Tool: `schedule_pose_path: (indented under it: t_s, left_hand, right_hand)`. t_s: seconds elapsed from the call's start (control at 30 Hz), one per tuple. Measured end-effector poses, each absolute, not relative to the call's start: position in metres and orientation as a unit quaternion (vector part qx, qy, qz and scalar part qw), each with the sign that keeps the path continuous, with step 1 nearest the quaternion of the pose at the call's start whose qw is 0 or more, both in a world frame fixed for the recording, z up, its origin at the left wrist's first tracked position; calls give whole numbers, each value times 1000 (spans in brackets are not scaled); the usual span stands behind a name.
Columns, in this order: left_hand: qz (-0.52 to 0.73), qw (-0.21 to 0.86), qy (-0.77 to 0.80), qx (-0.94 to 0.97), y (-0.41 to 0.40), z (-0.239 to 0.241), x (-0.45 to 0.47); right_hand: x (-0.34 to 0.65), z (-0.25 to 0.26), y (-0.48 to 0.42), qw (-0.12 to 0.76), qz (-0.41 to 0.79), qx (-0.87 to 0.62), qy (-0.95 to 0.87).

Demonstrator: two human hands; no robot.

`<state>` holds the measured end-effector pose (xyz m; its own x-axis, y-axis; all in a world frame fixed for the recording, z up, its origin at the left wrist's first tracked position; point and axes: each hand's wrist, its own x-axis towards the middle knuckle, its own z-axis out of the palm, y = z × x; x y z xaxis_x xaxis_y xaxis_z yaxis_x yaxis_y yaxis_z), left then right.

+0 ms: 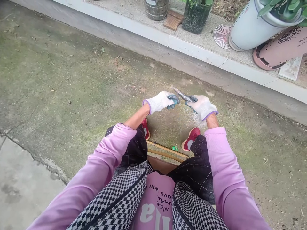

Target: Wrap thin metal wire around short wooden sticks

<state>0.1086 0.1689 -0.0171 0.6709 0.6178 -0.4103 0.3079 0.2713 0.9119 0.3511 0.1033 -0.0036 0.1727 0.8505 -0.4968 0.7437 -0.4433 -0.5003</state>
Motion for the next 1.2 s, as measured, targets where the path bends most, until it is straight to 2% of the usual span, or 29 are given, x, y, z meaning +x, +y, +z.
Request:
schedule_pose_path:
  t_s: [0.13, 0.23, 0.47, 0.67, 0.83, 1.03, 1.2]
  left_hand:
    - [109, 699, 395, 586, 166, -11, 111]
    - [113, 708, 389, 579, 166, -12, 113]
    - [123, 693, 376, 603, 175, -25, 109]
    - [181, 756, 327, 537, 186, -40, 116]
    - [227, 786, 345, 461, 181, -40, 122]
    - [297, 757, 454, 364, 180, -27, 126]
    - [302, 741, 496, 337, 183, -17, 125]
  right_hand:
    - [340, 3, 94, 277, 510, -698, -420]
    - [327, 10, 86, 320, 561, -655, -392]
    - [324, 19, 79, 324, 627, -605, -368]
    - [329, 22, 76, 311, 664, -558, -389]
    - [327, 24, 74, 295, 671, -550, -401]
    - [314, 18, 80, 293, 559, -648, -425]
    - [305, 11, 82, 296, 474, -704, -438]
